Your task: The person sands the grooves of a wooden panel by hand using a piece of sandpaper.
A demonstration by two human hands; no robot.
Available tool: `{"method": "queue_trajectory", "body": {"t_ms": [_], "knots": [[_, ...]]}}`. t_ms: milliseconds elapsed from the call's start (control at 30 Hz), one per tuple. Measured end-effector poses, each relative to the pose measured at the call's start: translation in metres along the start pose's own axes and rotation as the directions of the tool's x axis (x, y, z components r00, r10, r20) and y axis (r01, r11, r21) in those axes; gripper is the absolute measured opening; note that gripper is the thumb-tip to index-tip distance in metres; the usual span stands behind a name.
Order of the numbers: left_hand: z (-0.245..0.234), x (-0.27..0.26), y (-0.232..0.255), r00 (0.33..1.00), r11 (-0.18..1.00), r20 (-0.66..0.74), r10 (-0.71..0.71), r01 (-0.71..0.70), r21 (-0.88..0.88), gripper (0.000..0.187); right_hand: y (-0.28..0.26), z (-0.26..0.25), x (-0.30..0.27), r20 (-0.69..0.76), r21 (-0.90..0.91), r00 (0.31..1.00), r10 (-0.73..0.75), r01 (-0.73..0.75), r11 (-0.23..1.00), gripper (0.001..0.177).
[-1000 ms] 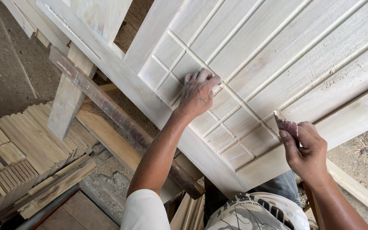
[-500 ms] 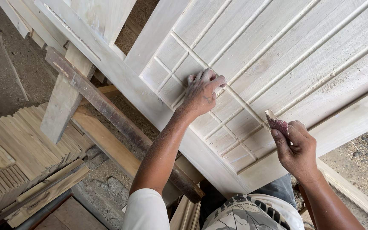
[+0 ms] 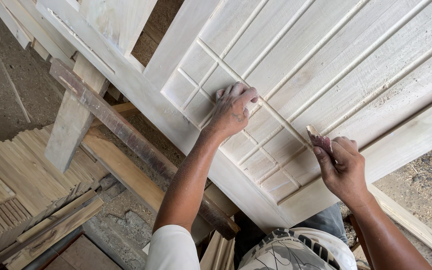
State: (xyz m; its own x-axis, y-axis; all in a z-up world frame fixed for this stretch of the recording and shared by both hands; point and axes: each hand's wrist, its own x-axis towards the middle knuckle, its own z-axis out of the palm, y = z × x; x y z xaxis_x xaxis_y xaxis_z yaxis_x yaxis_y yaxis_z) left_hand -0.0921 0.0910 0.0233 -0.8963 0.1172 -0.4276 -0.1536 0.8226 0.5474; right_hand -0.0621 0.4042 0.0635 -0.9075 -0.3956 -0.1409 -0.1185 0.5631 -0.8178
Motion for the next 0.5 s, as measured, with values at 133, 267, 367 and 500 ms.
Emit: {"method": "queue_trajectory", "body": {"t_ms": [133,267,367,500], "knots": [[0.005,-0.010,-0.002,0.996,0.998,-0.069,0.048,-0.051,-0.046,0.050,-0.004,0.016,0.018,0.068,-0.129,0.996,-0.061,0.069,0.989,0.007],[0.013,-0.018,-0.010,0.991,0.997,-0.124,0.057,-0.063,-0.045,0.046,-0.015,0.039,0.041,0.065,-0.154,0.984,-0.166,0.175,0.973,0.014],[0.016,-0.024,-0.031,0.923,0.995,-0.380,0.061,-0.087,-0.052,0.040,-0.020,0.052,0.052,0.069,-0.200,0.976,-0.207,0.216,0.956,0.017],[0.017,-0.033,-0.062,0.809,0.973,-0.545,-0.221,0.148,-0.175,0.026,-0.018,0.084,0.078,0.057,-0.341,0.949,-0.309,0.309,0.888,0.010]]}}
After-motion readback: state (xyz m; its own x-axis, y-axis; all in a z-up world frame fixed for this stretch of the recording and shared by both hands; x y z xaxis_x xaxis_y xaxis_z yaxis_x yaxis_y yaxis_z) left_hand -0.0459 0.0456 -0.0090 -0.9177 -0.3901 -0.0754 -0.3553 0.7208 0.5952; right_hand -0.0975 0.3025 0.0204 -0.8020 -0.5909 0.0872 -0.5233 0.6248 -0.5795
